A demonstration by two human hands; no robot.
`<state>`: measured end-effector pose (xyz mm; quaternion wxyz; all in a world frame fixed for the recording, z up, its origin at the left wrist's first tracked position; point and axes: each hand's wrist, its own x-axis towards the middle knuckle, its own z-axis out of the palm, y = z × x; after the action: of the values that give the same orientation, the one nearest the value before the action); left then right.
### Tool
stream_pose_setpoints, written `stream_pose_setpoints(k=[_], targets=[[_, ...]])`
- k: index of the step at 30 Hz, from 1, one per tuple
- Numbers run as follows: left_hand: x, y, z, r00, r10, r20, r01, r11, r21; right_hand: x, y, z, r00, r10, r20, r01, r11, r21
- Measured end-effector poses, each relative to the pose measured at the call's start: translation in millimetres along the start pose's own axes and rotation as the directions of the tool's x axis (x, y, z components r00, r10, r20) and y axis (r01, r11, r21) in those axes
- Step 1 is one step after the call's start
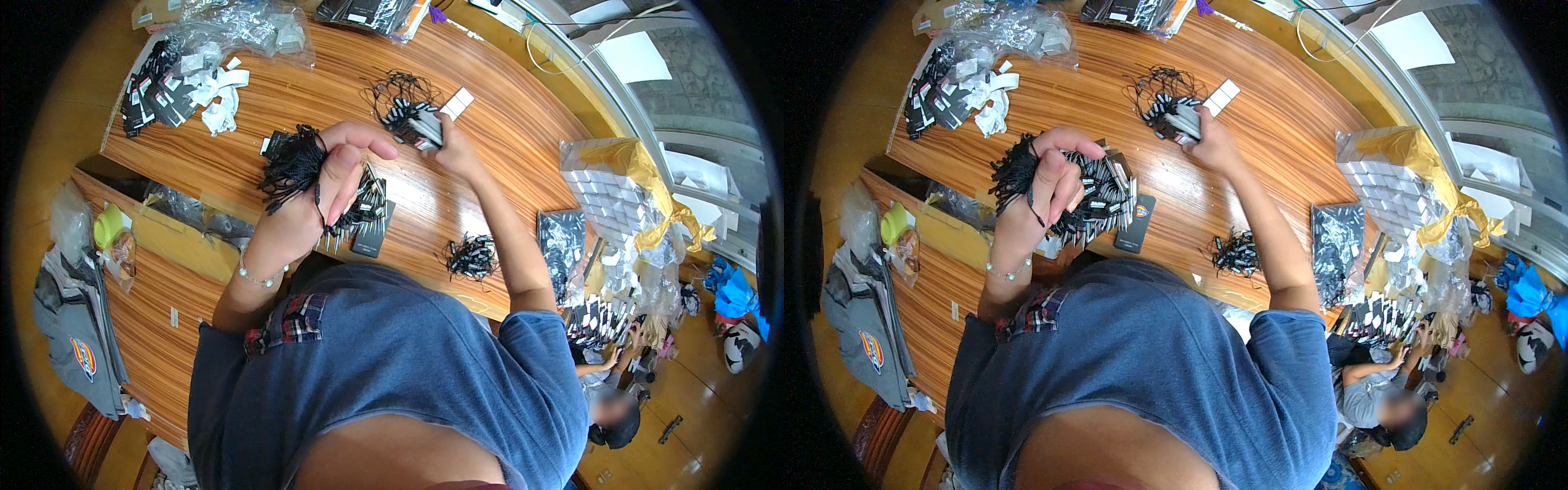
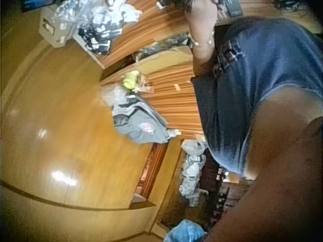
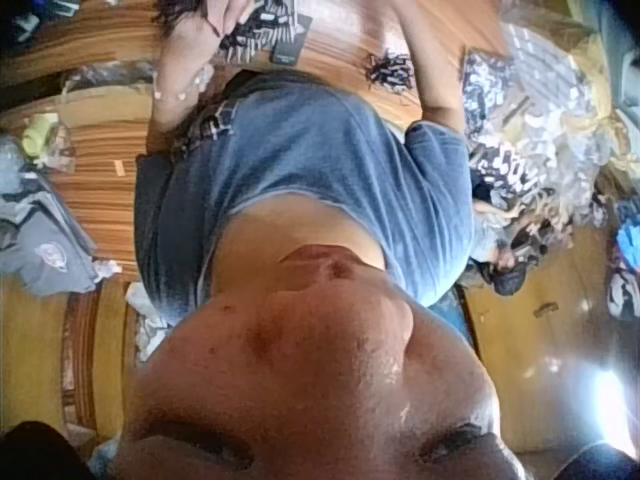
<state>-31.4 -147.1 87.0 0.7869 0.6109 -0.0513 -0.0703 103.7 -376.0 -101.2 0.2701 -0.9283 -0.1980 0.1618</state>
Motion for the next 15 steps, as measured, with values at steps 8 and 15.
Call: stream_pose_setpoints(k=[8,15], targets=[[-6.2,-5.4,-3.4,0.999,-0.032,-0.005,0.032,0.999,0.011,15.5,31.5,-55.6,0.934,-0.017,0.357,-0.026,0.993,0.114],[-6.7,-10.9,-1.1,0.997,-0.068,-0.043,0.068,0.998,-0.019,42.9,34.4,-57.6,0.893,0.113,0.436,0.079,0.913,-0.399]])
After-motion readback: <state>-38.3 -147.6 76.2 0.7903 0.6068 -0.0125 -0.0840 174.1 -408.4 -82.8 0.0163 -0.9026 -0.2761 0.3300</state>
